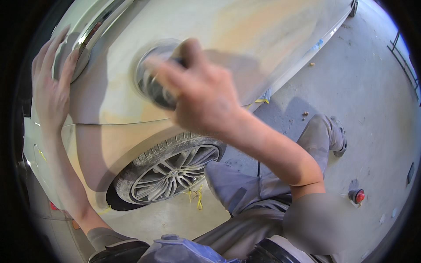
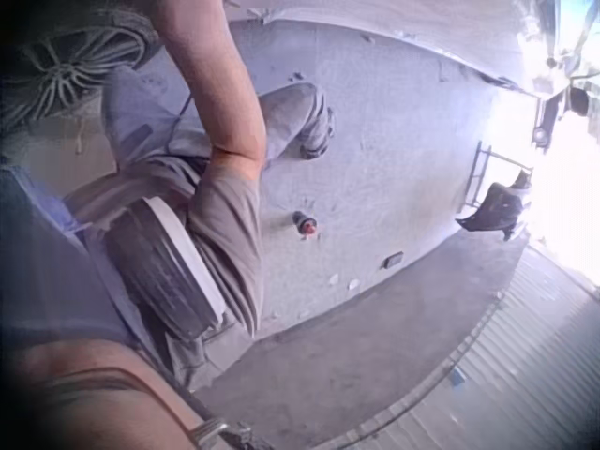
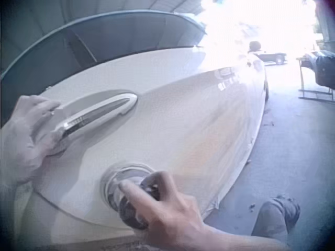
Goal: The person uses a pneumatic orbital sander to sand the rear quarter panel of a white car. They repeatedly sand the surface, pause to wipe it with their hand, and change sanding discs mid-task. The work continues across the same panel area without a visible final finish.
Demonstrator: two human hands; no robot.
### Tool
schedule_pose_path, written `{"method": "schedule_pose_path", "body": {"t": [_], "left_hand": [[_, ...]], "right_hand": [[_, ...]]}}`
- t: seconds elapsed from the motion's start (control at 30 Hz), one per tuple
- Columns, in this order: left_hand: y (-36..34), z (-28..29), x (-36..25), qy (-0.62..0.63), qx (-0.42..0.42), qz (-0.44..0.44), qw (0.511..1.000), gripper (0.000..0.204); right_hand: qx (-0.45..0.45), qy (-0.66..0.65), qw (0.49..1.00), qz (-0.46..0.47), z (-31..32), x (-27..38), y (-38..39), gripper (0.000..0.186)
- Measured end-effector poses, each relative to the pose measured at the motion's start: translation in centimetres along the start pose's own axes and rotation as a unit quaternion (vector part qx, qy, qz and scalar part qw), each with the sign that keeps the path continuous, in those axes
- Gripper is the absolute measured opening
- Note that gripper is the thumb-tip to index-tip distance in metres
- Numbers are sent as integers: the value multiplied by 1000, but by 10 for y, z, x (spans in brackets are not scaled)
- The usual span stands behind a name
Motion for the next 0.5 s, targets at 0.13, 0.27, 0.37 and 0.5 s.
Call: {"method": "schedule_pose_path", "body": {"t": [0.13, 0.27, 0.37, 0.5], "left_hand": [[-17, -42, 1, 88, 137, 34, 986, 45], [-31, -41, -31, 136, 108, 28, 984, 50], [-21, -27, -38, 147, 114, 105, 977, 39], [-21, -10, -52, 231, 64, 128, 962, 36]], "right_hand": [[-45, 81, 996, 2, 11, -15, 0, 67], [-119, 110, 975, -149, 60, -96, -16, 66], [-109, 163, 961, -193, 56, -95, -4, 68], [-104, 65, 990, -74, 3, -2, 34, 63]]}}
Point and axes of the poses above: each hand's wrist, its own y-axis away from the middle knuckle, its own z-axis out of the back of the hand, x = y × z, the point moved 9 cm from there along -y, towards the middle knuckle, and after that the axes turned 9 degrees about -x, right-handed, at the moved point
